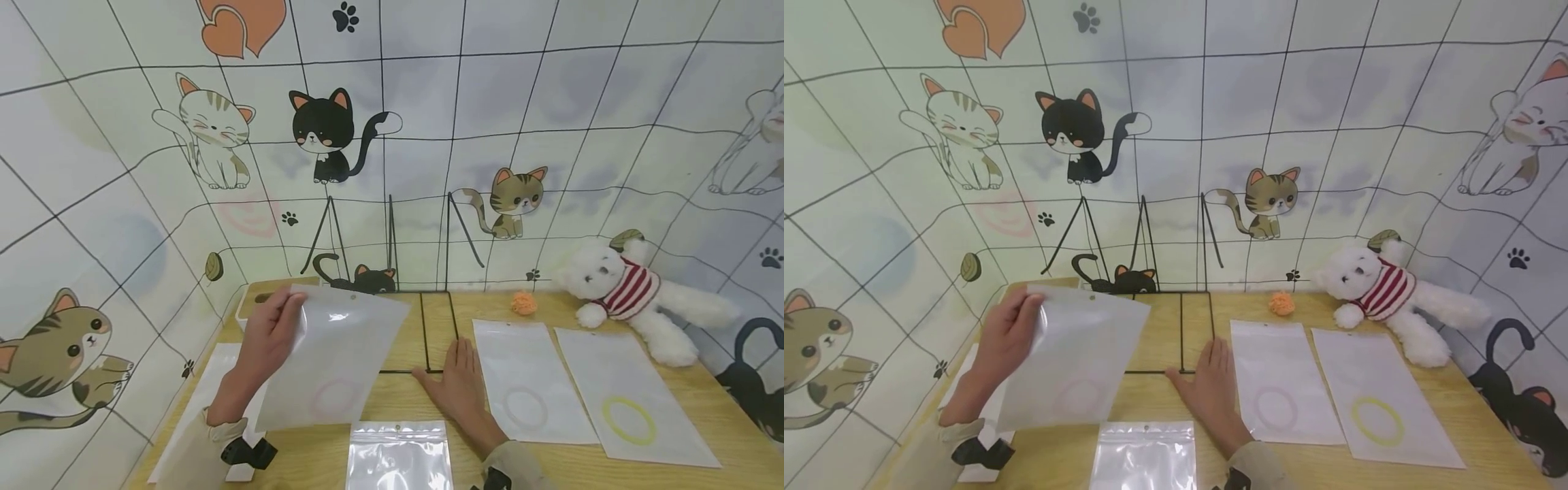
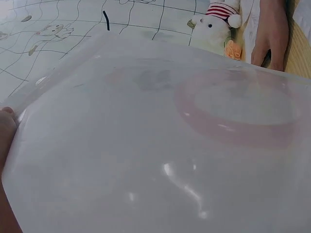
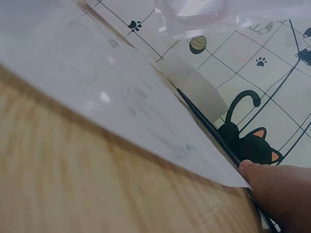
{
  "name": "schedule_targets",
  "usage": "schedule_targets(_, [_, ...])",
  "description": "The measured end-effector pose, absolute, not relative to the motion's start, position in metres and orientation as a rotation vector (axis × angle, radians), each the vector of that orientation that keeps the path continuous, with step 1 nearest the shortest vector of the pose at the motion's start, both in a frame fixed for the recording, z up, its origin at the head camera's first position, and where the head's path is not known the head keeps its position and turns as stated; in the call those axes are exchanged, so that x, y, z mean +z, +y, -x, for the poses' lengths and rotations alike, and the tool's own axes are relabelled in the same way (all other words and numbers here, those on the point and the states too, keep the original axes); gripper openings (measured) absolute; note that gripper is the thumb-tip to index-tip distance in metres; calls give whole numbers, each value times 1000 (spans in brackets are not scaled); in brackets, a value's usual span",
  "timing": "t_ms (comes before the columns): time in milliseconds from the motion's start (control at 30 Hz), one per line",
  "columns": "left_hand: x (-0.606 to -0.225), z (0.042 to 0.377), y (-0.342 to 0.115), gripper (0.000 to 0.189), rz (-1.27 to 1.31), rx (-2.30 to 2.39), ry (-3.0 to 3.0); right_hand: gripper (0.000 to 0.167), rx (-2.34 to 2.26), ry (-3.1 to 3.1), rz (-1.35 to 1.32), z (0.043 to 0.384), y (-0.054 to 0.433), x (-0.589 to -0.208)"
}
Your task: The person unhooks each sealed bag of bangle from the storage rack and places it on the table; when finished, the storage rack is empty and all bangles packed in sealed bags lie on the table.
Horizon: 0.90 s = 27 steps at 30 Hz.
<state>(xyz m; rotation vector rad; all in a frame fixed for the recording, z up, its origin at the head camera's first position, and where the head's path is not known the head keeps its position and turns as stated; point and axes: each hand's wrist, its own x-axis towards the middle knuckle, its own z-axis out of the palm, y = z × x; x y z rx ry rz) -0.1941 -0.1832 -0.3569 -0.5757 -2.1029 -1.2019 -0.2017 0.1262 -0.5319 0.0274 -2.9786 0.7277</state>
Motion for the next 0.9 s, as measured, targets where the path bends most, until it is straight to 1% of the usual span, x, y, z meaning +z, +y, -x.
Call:
schedule_targets(167, [-362,188,-194,16,439,-1282,-2158,114,738,-2972,-27,203,129,-532])
schedule_targets(467, [-369,177,-209,14,337,-1307,-2212,115,737,-2977,-27,204,130,-535])
schedule_targets(700, [-379,170,-222,18,250,-1334,-2242,115,733,-2979,-31,205,129,-535])
schedule_targets(900, [-398,169,-231,24,101,-1336,-2349,115,739,-2972,-35,204,127,-535])
